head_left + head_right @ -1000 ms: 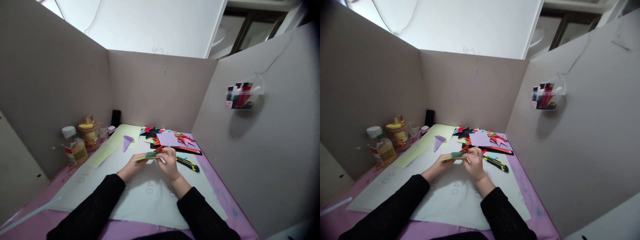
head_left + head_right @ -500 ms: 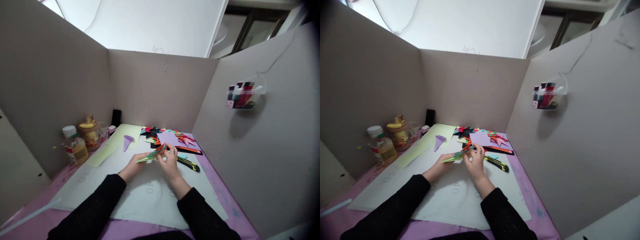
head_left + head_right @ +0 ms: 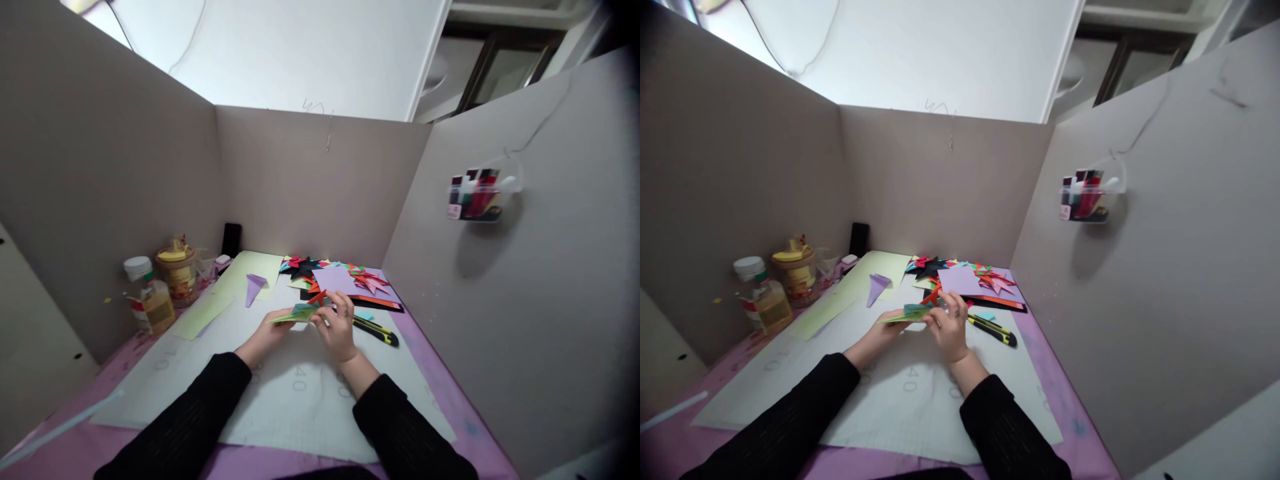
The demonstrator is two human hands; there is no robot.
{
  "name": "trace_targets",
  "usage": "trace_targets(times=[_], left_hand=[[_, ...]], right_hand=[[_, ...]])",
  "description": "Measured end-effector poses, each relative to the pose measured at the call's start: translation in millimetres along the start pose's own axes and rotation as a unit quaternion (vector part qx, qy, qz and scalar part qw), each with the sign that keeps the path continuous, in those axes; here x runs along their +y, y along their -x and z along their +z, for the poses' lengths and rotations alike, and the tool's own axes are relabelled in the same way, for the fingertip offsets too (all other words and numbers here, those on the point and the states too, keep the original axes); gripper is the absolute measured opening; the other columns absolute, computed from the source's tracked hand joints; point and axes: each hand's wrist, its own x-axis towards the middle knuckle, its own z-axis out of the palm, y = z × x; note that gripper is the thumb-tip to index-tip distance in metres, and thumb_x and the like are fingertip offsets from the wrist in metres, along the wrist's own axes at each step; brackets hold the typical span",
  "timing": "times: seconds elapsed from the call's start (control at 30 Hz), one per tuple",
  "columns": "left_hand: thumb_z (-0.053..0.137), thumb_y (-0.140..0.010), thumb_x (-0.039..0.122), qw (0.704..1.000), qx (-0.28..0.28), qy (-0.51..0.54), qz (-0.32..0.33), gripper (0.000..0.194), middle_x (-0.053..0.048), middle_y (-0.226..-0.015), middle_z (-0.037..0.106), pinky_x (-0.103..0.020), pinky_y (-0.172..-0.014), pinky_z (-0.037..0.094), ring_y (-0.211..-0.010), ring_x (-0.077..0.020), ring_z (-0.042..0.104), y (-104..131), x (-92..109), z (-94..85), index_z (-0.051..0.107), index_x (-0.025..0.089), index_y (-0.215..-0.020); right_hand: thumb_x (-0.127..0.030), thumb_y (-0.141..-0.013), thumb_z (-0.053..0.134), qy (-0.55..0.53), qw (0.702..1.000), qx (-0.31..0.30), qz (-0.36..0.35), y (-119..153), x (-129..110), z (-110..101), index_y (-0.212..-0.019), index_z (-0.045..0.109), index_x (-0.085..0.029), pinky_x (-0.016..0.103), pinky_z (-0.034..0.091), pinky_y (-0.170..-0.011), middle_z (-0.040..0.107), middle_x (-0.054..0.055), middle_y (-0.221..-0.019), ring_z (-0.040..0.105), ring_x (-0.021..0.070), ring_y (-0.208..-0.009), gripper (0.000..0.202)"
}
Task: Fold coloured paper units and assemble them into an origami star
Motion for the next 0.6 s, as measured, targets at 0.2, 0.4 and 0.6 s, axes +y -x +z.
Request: trace_targets(times=[0.2, 0.4, 0.6], left_hand=[[0.065, -0.078, 0.038, 0.999, 0.032, 0.012, -0.032, 0.031, -0.009, -0.102, 0.072, -0.039, -0.091, 0.045, -0.094, -0.0271, 0.063, 0, 12, 3.3, 0.073, 0.016, -0.097], [0.064, -0.079, 0.039, 0.998, 0.044, -0.005, -0.053, 0.028, -0.006, -0.090, 0.072, -0.036, -0.083, 0.047, -0.085, -0.0247, 0.062, 1, 11, 5.6, 0.074, 0.017, -0.092], [0.063, -0.079, 0.040, 0.998, 0.037, -0.020, -0.041, 0.029, -0.007, -0.091, 0.072, -0.035, -0.083, 0.046, -0.085, -0.0240, 0.061, 2, 1, 5.1, 0.073, 0.015, -0.090]], right_hand=[[-0.032, -0.081, 0.064, 0.011, 0.999, -0.034, -0.017, 0, -1, -4, -0.078, 0.068, -0.026, 0.051, 0.035, -0.100, 0.046, 0.005, -0.131, 0.033, 0.0319, -0.125, 0.008], [-0.021, -0.081, 0.063, 0.059, 0.998, 0.017, -0.031, 1, -2, -3, -0.090, 0.072, -0.032, 0.044, 0.041, -0.090, 0.058, 0.007, -0.099, 0.047, 0.0264, -0.101, 0.017], [-0.011, -0.086, 0.051, 0.027, 0.996, -0.037, -0.073, -1, -5, -3, -0.104, 0.068, -0.031, 0.039, 0.042, -0.083, 0.067, 0.004, -0.088, 0.054, 0.0215, -0.090, 0.032]])
